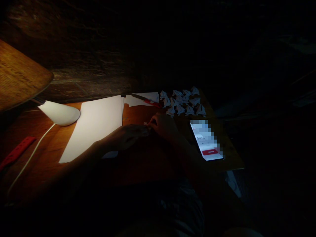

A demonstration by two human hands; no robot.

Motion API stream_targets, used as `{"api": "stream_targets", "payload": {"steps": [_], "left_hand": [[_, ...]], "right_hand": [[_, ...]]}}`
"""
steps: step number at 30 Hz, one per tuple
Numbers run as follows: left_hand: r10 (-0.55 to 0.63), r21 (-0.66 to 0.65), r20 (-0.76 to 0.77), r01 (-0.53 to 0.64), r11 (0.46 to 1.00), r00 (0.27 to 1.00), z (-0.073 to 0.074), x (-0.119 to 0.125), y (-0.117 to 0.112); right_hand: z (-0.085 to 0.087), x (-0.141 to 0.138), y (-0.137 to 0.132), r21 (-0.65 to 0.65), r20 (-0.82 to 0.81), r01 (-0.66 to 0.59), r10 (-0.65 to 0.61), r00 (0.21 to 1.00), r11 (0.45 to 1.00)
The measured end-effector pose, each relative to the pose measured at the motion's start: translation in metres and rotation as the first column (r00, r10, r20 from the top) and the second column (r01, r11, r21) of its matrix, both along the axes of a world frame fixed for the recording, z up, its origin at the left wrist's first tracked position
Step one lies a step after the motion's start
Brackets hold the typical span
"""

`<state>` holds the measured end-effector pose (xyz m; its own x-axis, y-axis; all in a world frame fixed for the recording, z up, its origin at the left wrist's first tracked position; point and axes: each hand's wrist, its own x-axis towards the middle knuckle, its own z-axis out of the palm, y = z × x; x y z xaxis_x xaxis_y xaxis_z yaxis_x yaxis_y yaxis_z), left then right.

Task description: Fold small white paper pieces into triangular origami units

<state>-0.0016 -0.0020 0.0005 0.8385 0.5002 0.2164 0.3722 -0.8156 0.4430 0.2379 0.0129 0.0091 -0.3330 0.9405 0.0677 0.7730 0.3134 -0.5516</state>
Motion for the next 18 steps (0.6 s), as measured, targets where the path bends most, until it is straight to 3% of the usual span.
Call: {"api": "stream_targets", "payload": {"steps": [8,18], "left_hand": [[0.008,0.013,-0.044,-0.007,1.000,0.999,0.001,0.002,-0.002],[0.019,0.027,-0.049,-0.018,0.999,0.999,0.002,0.003,-0.003]], "right_hand": [[-0.006,-0.001,0.002,0.029,-0.095,0.068,-0.065,0.993,0.997],[-0.008,0.003,0.006,-0.063,-0.166,0.062,-0.072,0.983,0.996]]}}
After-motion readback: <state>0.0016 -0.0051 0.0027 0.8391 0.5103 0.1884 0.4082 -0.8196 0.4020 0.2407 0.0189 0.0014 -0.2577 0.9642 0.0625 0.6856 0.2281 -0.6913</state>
